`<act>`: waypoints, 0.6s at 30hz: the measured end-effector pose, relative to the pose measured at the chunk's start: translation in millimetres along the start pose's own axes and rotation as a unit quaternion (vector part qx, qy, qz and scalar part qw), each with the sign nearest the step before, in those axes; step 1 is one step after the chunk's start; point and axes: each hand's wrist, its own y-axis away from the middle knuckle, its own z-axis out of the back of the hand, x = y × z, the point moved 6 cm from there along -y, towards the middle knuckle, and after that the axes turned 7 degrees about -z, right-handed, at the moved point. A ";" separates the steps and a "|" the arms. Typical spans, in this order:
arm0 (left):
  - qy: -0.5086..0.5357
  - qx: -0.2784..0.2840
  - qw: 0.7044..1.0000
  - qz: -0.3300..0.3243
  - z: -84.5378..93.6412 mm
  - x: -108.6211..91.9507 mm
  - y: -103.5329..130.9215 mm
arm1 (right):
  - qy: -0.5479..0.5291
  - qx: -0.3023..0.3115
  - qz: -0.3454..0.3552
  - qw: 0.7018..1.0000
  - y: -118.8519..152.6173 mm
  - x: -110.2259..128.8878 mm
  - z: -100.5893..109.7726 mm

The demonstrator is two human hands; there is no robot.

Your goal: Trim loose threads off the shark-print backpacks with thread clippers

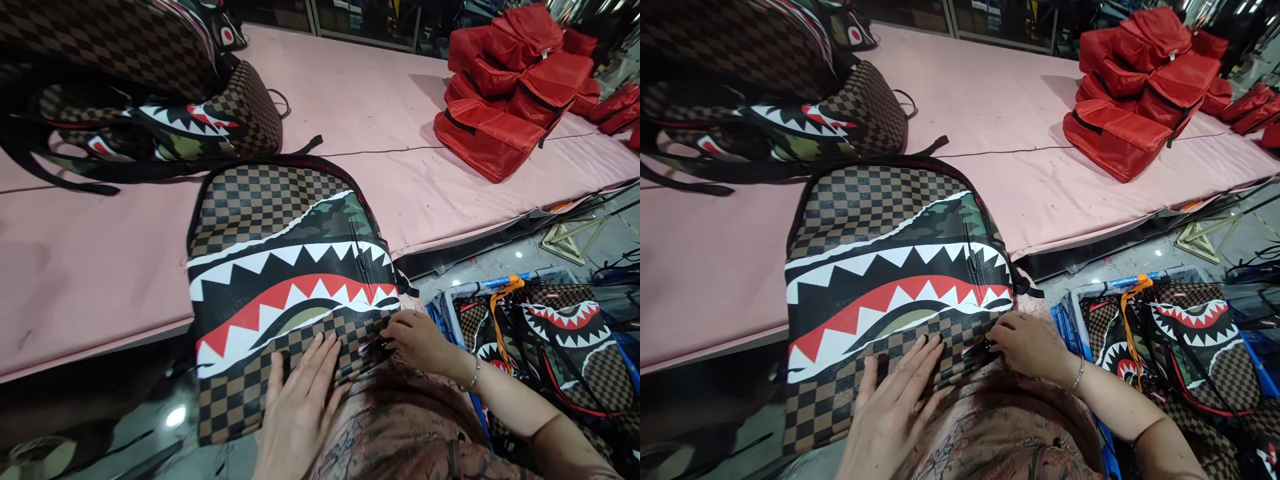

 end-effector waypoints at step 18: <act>0.189 0.066 0.980 -0.002 -14.5 19.4 -29.3 | -0.347 -0.081 -0.237 0.904 17.4 -5.6 5.0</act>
